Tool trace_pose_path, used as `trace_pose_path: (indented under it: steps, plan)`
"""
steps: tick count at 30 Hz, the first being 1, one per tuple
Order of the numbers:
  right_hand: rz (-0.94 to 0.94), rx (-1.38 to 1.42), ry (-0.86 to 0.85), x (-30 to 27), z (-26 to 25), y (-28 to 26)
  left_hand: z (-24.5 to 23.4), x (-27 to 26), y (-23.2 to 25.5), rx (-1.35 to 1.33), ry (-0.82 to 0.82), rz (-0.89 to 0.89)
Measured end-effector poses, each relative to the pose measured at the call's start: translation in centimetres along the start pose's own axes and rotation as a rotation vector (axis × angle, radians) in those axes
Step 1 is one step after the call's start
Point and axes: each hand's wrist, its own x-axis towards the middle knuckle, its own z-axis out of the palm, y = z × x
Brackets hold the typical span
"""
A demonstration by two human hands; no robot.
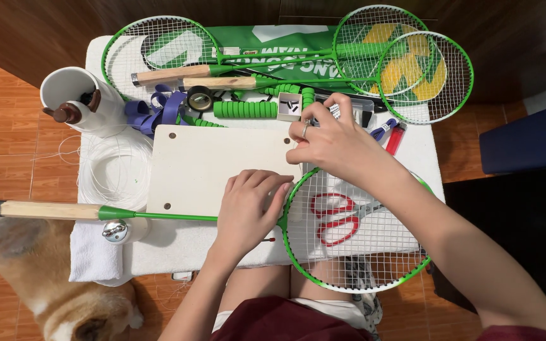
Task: Repairing a badminton racket by adjusting the strings and applying electrical tape to the frame.
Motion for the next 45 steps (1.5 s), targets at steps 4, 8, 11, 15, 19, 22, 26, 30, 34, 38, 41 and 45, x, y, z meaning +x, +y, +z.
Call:
trace_pose_path:
  steps: [4,8,11,15,19,22,26,30,34,38,41,45]
  plan:
    - [0.007,-0.023,0.02,-0.4,-0.5,-0.3,0.1,1.0,0.1,-0.15,-0.089,-0.109]
    - [-0.003,-0.067,0.043,-0.9,-1.1,-0.7,1.1,1.8,-0.4,-0.489,-0.156,-0.217]
    - [-0.007,-0.031,0.014,-1.1,-2.0,-1.5,1.2,2.4,-0.3,-0.487,-0.183,-0.288]
    - [-0.002,-0.106,-0.073,-1.3,-3.7,-2.8,0.7,2.7,-0.6,-0.504,-0.316,-0.454]
    - [0.019,-0.074,-0.101,-1.8,-3.8,-3.3,1.1,2.3,-1.6,-0.569,-0.294,-0.38]
    - [0.036,-0.101,-0.098,-2.1,-3.4,-3.5,1.5,2.0,-2.5,-0.629,-0.278,-0.359]
    - [0.117,-0.162,-0.127,-2.4,-3.2,-3.4,1.4,2.0,-2.6,-0.677,-0.295,-0.369]
    - [0.122,-0.109,-0.124,-2.9,-2.6,-3.9,0.9,2.3,-1.9,-0.678,-0.297,-0.367]
    - [0.167,0.002,-0.099,-3.2,-1.3,-4.3,1.0,2.6,-1.4,-0.581,-0.286,-0.25]
    - [0.269,0.213,-0.15,-3.6,-0.9,-4.1,1.9,2.4,-2.1,-0.43,-0.261,-0.204]
    - [0.287,0.164,0.09,-4.4,-1.0,-3.7,2.4,1.3,-2.8,-0.478,-0.08,-0.072]
    - [0.465,0.153,0.082,-6.9,-1.7,-3.1,0.4,0.4,-3.0,-0.466,0.046,-0.182]
